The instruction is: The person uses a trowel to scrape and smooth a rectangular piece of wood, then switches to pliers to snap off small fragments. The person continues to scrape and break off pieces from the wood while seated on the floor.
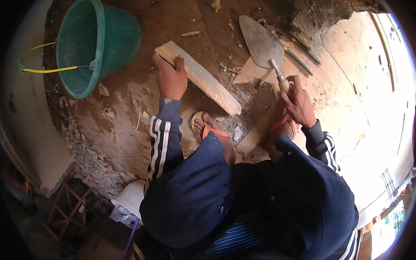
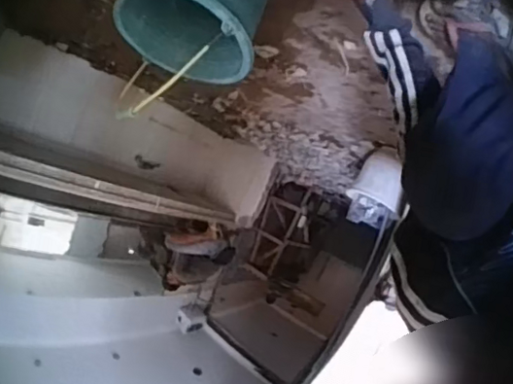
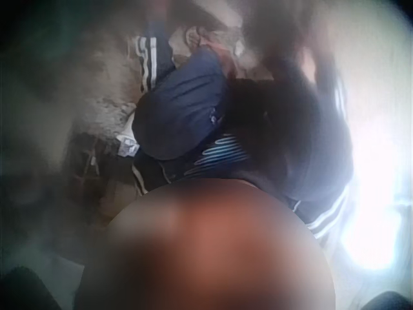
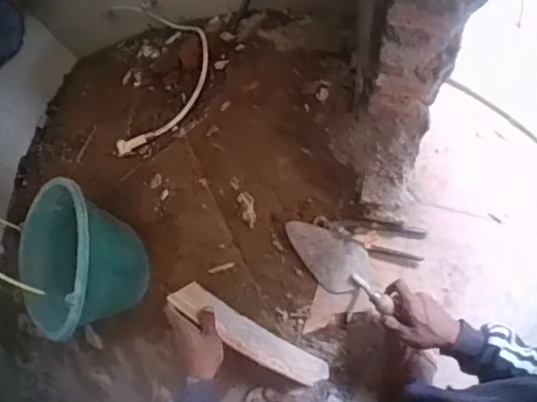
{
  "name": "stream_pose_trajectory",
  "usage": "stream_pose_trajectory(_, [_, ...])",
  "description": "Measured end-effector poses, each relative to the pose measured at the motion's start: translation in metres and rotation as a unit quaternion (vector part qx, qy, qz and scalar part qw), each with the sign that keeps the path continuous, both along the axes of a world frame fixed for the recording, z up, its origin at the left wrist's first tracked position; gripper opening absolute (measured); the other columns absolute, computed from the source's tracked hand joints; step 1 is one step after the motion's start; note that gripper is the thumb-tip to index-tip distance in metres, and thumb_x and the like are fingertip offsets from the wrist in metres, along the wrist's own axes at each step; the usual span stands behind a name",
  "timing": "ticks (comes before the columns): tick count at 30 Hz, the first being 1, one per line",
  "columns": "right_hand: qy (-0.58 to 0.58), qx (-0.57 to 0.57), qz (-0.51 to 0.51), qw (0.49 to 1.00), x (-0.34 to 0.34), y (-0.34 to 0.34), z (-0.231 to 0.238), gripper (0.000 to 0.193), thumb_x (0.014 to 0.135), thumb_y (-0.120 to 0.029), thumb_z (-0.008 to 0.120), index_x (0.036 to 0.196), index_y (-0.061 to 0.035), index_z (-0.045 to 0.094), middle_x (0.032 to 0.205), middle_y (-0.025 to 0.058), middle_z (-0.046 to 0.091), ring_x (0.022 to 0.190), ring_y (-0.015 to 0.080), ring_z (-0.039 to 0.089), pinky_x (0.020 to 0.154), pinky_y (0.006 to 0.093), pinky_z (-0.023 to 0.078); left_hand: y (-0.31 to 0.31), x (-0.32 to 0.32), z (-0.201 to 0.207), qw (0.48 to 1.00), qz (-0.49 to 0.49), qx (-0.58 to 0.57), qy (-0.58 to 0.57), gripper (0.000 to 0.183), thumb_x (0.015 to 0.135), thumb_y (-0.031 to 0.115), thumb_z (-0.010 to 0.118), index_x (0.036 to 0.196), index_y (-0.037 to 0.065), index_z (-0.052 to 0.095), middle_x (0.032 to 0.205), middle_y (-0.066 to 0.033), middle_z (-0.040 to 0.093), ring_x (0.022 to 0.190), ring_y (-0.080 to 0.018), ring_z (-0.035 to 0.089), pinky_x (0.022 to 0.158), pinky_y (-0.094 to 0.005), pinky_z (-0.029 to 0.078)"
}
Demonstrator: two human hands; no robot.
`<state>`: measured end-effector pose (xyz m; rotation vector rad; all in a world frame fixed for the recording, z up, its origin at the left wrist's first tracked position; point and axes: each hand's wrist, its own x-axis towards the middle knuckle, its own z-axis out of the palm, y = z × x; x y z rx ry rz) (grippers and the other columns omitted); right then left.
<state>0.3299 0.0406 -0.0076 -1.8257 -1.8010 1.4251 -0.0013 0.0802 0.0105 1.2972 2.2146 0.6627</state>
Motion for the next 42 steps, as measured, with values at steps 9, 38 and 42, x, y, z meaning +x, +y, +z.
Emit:
stream_pose_trajectory(9, [0.093, -0.037, -0.099, 0.990, -0.011, -0.002, 0.020, 0.035, 0.089, -0.018, 0.053, 0.120, -0.0020, 0.054, 0.080, 0.0174, 0.062, 0.071, 0.0246, 0.064, 0.068, 0.0347, 0.050, -0.013, 0.026, -0.062, 0.980, 0.074, 0.099, -0.159, 0.064, 0.101, 0.031, 0.042, 0.144, -0.008, 0.015, 0.144, -0.0325, 0.029, 0.132, -0.0416, 0.036, 0.108, -0.0433, 0.030])
stream_pose_trajectory(38, [0.193, 0.003, 0.039, 0.980, -0.069, -0.016, 0.017, 0.029, 0.093, -0.024, 0.057, 0.112, -0.0027, 0.053, 0.068, 0.0208, 0.060, 0.064, 0.0394, 0.062, 0.061, 0.0441, 0.048, -0.015, 0.031, -0.084, 0.966, 0.082, 0.195, -0.151, 0.066, 0.103, 0.047, 0.026, 0.147, -0.002, 0.021, 0.148, -0.0262, 0.028, 0.135, -0.0366, 0.033, 0.112, -0.0417, 0.026])
stream_pose_trajectory(42, [0.104, 0.019, 0.086, 0.991, -0.073, -0.022, 0.007, 0.031, 0.094, -0.028, 0.058, 0.112, -0.0038, 0.053, 0.058, 0.0212, 0.056, 0.061, 0.0421, 0.060, 0.057, 0.0470, 0.047, -0.014, 0.012, -0.108, 0.983, 0.002, 0.183, -0.029, 0.066, 0.102, 0.046, 0.028, 0.147, -0.002, 0.021, 0.149, -0.0263, 0.025, 0.136, -0.0394, 0.031, 0.112, -0.0428, 0.026])
